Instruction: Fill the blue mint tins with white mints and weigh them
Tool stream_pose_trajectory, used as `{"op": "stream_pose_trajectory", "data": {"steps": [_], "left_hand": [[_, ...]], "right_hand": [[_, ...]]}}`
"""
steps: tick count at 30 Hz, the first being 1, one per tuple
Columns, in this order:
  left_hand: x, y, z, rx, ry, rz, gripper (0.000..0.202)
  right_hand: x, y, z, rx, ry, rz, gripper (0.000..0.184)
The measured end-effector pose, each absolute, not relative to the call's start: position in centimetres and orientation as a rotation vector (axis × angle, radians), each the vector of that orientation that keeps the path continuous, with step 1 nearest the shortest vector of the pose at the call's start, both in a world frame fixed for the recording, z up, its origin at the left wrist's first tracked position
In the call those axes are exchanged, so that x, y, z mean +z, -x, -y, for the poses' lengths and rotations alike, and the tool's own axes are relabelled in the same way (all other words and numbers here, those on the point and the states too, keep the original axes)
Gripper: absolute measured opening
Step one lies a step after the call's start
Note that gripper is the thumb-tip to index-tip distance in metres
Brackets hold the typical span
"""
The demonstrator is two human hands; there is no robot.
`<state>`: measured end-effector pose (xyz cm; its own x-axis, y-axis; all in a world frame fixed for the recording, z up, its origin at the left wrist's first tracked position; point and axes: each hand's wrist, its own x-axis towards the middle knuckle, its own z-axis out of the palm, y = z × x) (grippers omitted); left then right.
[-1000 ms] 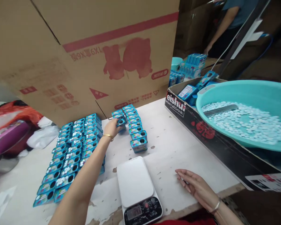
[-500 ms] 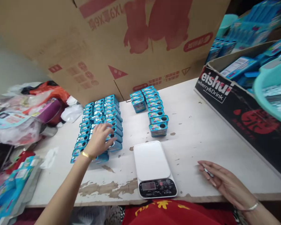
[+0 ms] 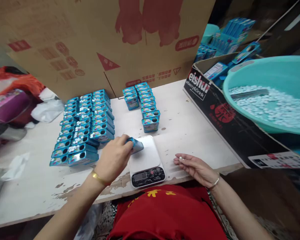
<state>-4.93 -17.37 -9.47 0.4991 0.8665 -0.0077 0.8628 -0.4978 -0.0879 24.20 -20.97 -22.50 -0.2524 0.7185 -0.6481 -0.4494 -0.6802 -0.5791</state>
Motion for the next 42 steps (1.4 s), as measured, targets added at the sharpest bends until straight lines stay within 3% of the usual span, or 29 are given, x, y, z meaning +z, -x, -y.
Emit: {"op": "stream_pose_trajectory", "data": {"steps": [7, 11, 15, 20, 24, 35, 42], "left_hand": [[-11.3, 0.2, 16.0, 0.305, 2.805, 1.36, 0.013], [-9.9, 2.4, 16.5, -0.065, 2.864, 1.397, 0.025], [-9.4, 6.2, 17.9, -0.561, 2.711, 1.772, 0.034], [-11.8, 9.6, 20.5, -0.787, 2.482, 2.138, 0.032], [-13.5, 10.0, 22.0, -0.899, 2.377, 2.169, 0.026], [-15.4, 7.5, 22.6, -0.913, 2.542, 1.65, 0.032], [-16.5, 6.0, 22.4, -0.807, 2.578, 1.59, 0.036]], "right_hand": [[-21.6, -24.5, 22.1, 2.036, 1.214, 0.494, 0.026], [-21.7, -25.0, 22.5, 1.998, 1.25, 0.482, 0.03], [-21.6, -25.0, 22.6, 2.005, 1.294, 0.522, 0.036], [-20.5, -24.5, 21.7, 2.004, 1.298, 0.669, 0.035], [-19.1, -24.0, 20.2, 1.932, 1.333, 0.837, 0.038], [-13.5, -20.7, 16.0, 1.821, 1.195, 1.293, 0.036], [-13.2, -19.0, 15.3, 1.856, 1.129, 1.293, 0.034]]}}
